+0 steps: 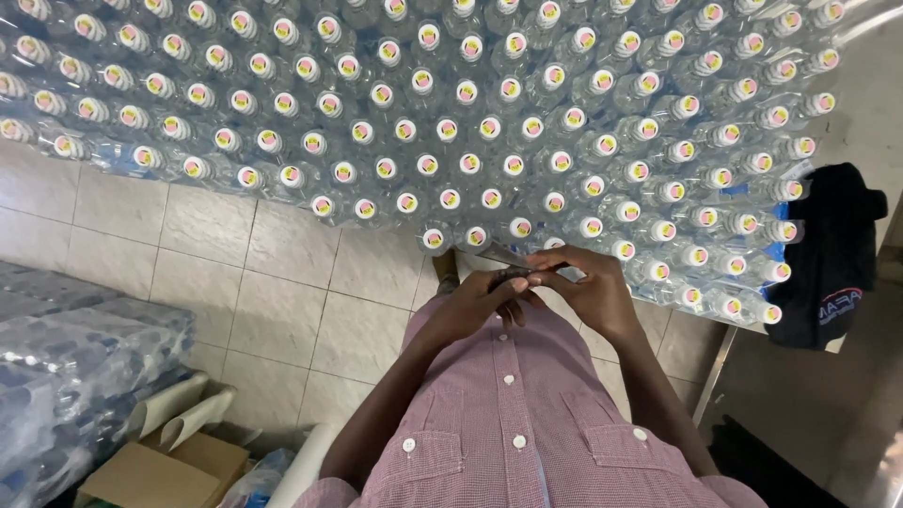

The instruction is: Manually applying small circular stickers to the caps of bottled water arranged on a table.

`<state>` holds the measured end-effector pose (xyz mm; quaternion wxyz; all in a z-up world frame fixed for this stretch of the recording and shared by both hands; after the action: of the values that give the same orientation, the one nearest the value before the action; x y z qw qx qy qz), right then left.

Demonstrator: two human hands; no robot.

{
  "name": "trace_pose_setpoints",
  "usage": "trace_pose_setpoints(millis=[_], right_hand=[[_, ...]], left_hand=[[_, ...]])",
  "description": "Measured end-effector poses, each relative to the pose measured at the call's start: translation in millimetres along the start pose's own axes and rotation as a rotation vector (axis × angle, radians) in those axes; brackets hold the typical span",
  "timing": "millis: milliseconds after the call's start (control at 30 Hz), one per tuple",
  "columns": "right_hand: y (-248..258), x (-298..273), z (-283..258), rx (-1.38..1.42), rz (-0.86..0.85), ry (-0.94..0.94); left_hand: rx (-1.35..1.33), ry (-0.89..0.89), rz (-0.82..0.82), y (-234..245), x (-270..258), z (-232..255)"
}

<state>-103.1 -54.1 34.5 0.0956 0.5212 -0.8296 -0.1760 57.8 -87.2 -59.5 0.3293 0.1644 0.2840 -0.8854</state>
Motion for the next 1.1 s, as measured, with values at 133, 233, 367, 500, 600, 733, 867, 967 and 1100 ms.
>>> trace_pose_setpoints(millis=[133,233,367,500,600,733,867,967,1100], right_hand=[[0,0,7,0.031,0.008,-0.001],[-2,2,8,-0.006,0.007,-0.025],[-1,13,2,-0.066,0.009,0.013],[-5,25,-8,-0.11,0.123,0.084],[-19,31,12,-0.156,0.162,0.21],[-34,30,23,-0.24,0.164,0.285],[-35,25,31,-0.26,0.223,0.337],[-34,22,26,-0.234,0.283,0.373],[-33,23,24,-0.187,0.347,0.363]], left_hand=[[0.028,0.01,0.019,-6,-10,23],[0.036,-0.024,0.059,2,-7,15],[0.064,-0.035,0.159,15,-17,25],[0.259,-0.259,0.365,41,-21,15],[0.241,-0.302,0.411,42,-20,31],[0.21,-0.291,0.39,46,-9,11],[0.059,-0.285,0.406,53,-3,-6],[-0.003,-0.29,0.405,52,-3,-3],[-0.051,-0.309,0.384,48,-3,0]])
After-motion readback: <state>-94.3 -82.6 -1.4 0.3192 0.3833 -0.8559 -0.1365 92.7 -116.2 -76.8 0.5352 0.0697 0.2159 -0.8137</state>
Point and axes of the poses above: each hand's wrist, its own x-axis towards the middle knuckle, its own y-axis out of the back of the hand, z = x × y, the point moved 7 cm from there along x, towards the middle knuckle, and after that the axes turned 11 degrees about z, right-handed, at the moved point
